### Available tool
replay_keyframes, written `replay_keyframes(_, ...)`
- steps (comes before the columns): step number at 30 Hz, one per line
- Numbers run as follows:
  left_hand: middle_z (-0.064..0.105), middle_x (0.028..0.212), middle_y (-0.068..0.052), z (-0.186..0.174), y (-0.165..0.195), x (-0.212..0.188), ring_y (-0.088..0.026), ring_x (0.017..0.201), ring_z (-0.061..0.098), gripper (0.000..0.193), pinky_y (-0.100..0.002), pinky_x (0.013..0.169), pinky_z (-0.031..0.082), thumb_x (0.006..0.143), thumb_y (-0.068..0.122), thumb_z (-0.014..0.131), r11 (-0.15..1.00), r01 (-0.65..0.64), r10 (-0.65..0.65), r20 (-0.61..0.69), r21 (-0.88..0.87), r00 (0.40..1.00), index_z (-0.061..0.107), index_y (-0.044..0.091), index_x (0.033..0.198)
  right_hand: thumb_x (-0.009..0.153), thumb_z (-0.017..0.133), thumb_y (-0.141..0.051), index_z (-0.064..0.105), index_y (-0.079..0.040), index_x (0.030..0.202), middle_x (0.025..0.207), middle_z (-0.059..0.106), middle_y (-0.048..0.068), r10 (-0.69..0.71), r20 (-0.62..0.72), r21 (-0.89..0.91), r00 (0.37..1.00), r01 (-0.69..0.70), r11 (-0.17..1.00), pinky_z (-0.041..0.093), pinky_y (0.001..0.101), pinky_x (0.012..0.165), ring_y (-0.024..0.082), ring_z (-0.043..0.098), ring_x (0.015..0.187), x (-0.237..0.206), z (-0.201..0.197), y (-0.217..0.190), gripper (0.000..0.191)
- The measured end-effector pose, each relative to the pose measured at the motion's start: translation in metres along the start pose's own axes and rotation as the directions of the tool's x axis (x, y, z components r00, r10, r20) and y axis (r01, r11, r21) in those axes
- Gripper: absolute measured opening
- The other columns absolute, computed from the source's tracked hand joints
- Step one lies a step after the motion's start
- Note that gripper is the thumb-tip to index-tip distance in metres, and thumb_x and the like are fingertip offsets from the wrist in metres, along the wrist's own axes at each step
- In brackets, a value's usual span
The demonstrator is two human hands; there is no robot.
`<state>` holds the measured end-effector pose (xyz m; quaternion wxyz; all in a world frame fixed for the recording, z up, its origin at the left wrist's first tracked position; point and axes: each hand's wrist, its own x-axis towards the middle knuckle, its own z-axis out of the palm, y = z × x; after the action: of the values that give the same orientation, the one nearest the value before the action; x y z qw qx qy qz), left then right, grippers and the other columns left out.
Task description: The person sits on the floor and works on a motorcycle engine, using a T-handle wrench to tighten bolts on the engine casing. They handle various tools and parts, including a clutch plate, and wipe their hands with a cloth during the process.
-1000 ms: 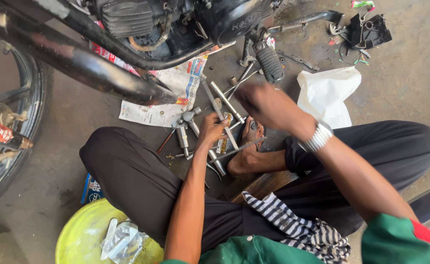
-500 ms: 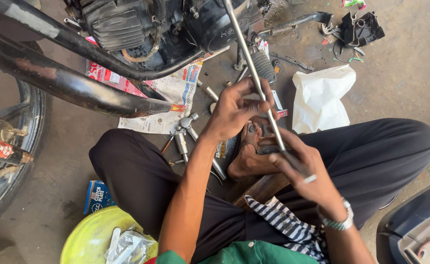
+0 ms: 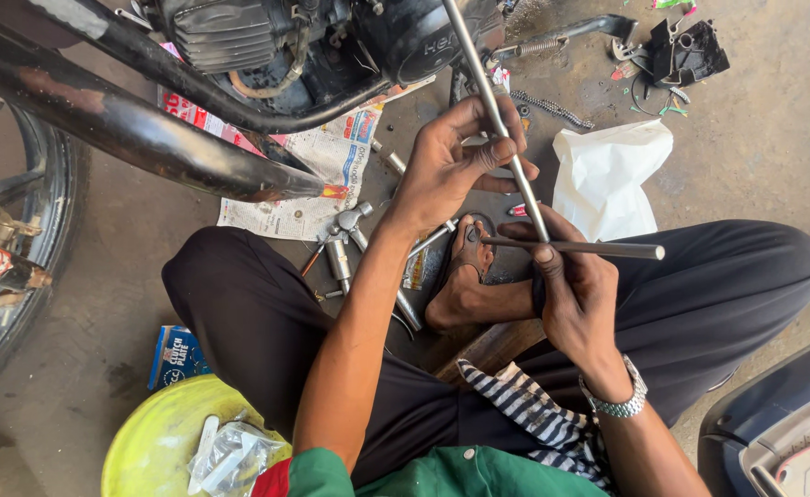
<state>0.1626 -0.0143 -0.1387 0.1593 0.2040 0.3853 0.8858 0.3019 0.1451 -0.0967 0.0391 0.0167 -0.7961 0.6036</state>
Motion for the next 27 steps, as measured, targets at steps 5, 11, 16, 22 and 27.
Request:
replay_keyframes(5,0.07,0.105,-0.008,-0.005,0.0,0.002,-0.028,0.093,0.079,0.036,-0.04,0.078,0.066,0.097,0.014,0.075,1.0,-0.01,0.01,-0.003,0.012,1.0,0.06,0.003,0.127,0.107,0.053,-0.015,0.05,0.008,0.145,0.128,0.07,0.019,-0.012,-0.009,0.057,1.0,0.013,0.998,0.055,0.0406,0.11,0.029,0.069,0.123,0.004,0.003,0.008,0.044)
replay_keyframes(11,0.073,0.108,-0.008,-0.001,-0.007,0.001,-0.023,0.097,0.077,0.032,-0.042,0.091,0.066,0.104,0.022,0.068,0.992,-0.026,0.041,0.119,-0.123,0.992,0.063,0.004,0.131,0.107,0.056,-0.018,0.064,0.007,0.122,0.115,0.076,0.021,-0.004,-0.159,0.003,0.987,0.005,1.0,0.06,0.0362,0.081,0.026,0.074,0.09,-0.004,0.001,0.007,0.031)
replay_keyframes(16,0.074,0.116,-0.009,0.03,-0.025,-0.011,-0.018,0.115,0.071,0.028,-0.037,0.111,0.057,0.105,0.019,0.071,0.999,-0.005,0.016,0.324,-0.037,0.946,0.064,0.003,0.127,0.112,0.059,-0.021,0.066,0.008,0.097,0.079,0.071,0.018,-0.084,-0.316,-0.215,0.945,0.015,0.977,0.054,0.0281,0.058,0.017,0.07,0.067,-0.009,-0.011,-0.009,0.034)
replay_keyframes(22,0.077,0.103,-0.01,0.038,-0.025,-0.01,-0.018,0.103,0.075,0.025,-0.037,0.102,0.06,0.101,0.017,0.074,1.0,0.016,-0.012,0.183,-0.02,0.983,0.067,0.002,0.12,0.111,0.051,-0.028,0.068,0.001,0.093,0.083,0.073,0.008,-0.071,-0.142,-0.034,0.987,0.066,0.997,0.054,0.0282,0.056,0.018,0.068,0.057,-0.014,-0.039,-0.047,0.038)
replay_keyframes(27,0.078,0.103,-0.008,0.048,-0.012,-0.012,-0.017,0.102,0.075,0.022,-0.037,0.102,0.062,0.1,0.016,0.074,1.0,-0.02,0.021,0.158,-0.01,0.987,0.07,0.004,0.118,0.087,0.066,-0.015,0.072,0.001,0.098,0.074,0.07,0.016,-0.002,0.092,-0.788,0.996,0.074,0.611,0.053,0.0385,0.057,0.03,0.065,0.06,0.004,-0.037,-0.061,0.02)
